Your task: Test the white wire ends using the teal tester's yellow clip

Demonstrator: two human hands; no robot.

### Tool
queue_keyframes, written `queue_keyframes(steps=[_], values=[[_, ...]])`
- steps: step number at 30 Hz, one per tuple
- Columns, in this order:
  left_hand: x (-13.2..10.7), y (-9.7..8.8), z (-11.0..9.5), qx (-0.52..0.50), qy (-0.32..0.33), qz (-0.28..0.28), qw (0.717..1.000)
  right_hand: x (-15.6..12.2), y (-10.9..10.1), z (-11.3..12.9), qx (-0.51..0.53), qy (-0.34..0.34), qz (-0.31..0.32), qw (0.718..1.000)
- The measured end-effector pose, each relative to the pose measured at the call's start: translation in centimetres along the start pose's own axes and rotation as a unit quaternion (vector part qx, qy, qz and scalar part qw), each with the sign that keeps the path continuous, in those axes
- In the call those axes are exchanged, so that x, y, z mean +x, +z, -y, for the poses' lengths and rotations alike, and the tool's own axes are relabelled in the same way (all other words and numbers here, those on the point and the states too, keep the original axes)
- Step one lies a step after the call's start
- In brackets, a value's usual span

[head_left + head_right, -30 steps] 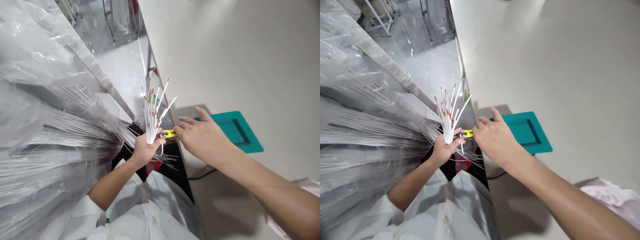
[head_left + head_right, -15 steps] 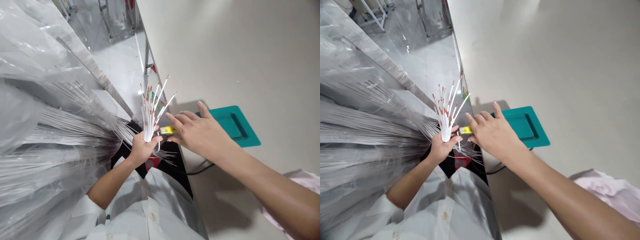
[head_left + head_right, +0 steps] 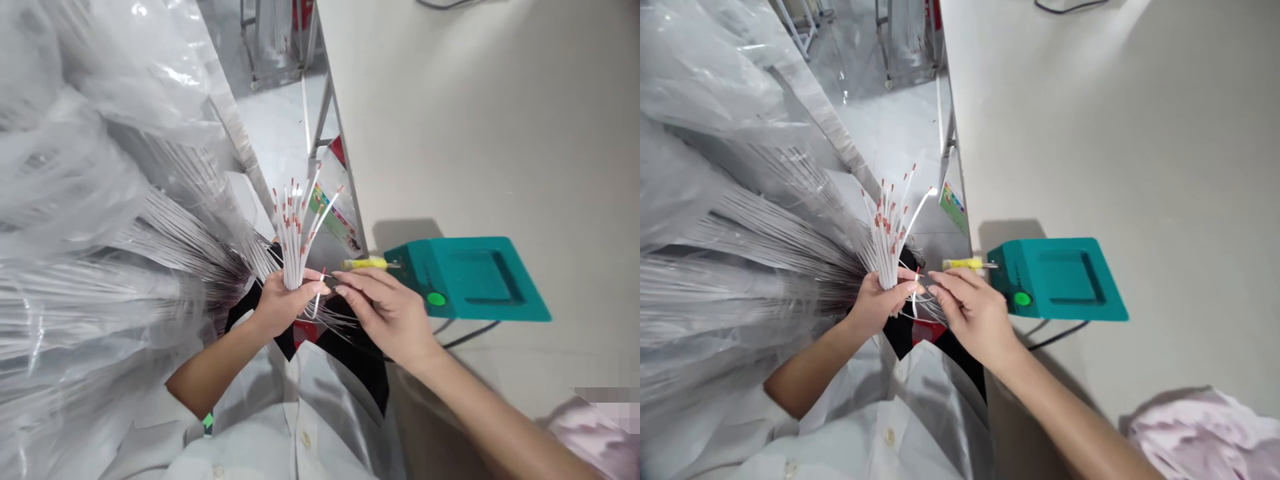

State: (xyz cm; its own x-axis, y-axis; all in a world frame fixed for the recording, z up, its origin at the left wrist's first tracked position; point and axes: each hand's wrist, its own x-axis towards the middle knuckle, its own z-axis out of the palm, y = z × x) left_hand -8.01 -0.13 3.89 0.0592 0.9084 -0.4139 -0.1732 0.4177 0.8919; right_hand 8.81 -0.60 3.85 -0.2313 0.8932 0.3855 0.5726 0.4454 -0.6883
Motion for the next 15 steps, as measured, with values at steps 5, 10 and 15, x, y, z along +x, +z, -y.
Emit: queue_keyframes(steps=[5, 10, 15], values=[[-0.8, -0.7, -0.1, -0.039, 0.024, 0.058, 0.997, 0.0, 2.3, -0.2, 0.288, 0.111, 0.026, 0.951], [-1.3, -0.9, -0.2, -0.019, 0.007, 0.096, 0.995, -0.6, 2.9, -0.1, 0.335, 0.160, 0.005, 0.929], [-1.4, -1.3, 0.3, -0.031, -0.003, 0.105, 0.994, -1.3, 2.5, -0.3, 0.363, 0.171, 0.038, 0.915]])
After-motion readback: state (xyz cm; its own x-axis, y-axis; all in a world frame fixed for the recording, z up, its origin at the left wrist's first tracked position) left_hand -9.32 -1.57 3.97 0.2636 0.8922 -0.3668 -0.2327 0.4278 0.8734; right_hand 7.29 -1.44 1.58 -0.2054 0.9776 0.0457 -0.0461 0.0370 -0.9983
